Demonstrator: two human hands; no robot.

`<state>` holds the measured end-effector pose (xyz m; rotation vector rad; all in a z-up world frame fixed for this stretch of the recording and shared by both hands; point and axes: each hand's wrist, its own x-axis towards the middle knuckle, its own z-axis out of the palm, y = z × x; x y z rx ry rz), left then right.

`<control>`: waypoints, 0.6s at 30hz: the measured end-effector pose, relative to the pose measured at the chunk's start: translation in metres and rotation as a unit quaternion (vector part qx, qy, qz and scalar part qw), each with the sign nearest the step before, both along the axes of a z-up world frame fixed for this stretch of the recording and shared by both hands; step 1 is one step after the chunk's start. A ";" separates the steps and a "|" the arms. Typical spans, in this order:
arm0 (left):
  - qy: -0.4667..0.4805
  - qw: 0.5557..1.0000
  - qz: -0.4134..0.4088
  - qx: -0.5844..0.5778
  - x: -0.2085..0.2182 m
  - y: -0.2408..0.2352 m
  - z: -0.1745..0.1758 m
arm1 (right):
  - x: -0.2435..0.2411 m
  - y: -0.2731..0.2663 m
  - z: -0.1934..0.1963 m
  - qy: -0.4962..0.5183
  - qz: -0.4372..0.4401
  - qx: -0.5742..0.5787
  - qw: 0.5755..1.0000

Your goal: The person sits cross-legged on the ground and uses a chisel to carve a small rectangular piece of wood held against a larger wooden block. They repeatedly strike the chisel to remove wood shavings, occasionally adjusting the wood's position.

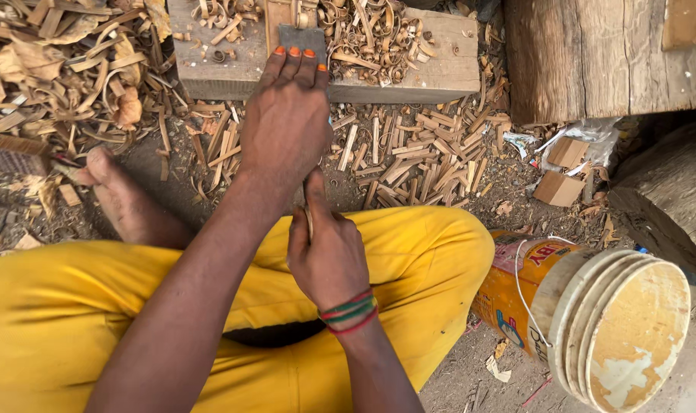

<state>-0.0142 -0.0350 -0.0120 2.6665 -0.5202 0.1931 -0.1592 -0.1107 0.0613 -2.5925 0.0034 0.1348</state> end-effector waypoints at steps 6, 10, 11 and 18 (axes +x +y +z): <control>-0.090 0.993 0.034 -0.074 0.026 0.006 -0.003 | 0.016 0.010 -0.012 -0.018 -0.013 0.016 1.000; 0.088 0.994 0.049 -0.033 0.013 0.007 0.024 | 0.011 0.011 -0.011 -0.015 -0.028 0.014 0.999; 0.079 0.996 0.029 -0.016 0.013 0.010 0.033 | 0.018 0.012 -0.011 -0.023 -0.029 0.017 0.999; 0.105 0.969 0.007 -0.223 -0.011 0.062 0.033 | -0.001 -0.014 -0.017 -0.086 -0.024 0.202 0.975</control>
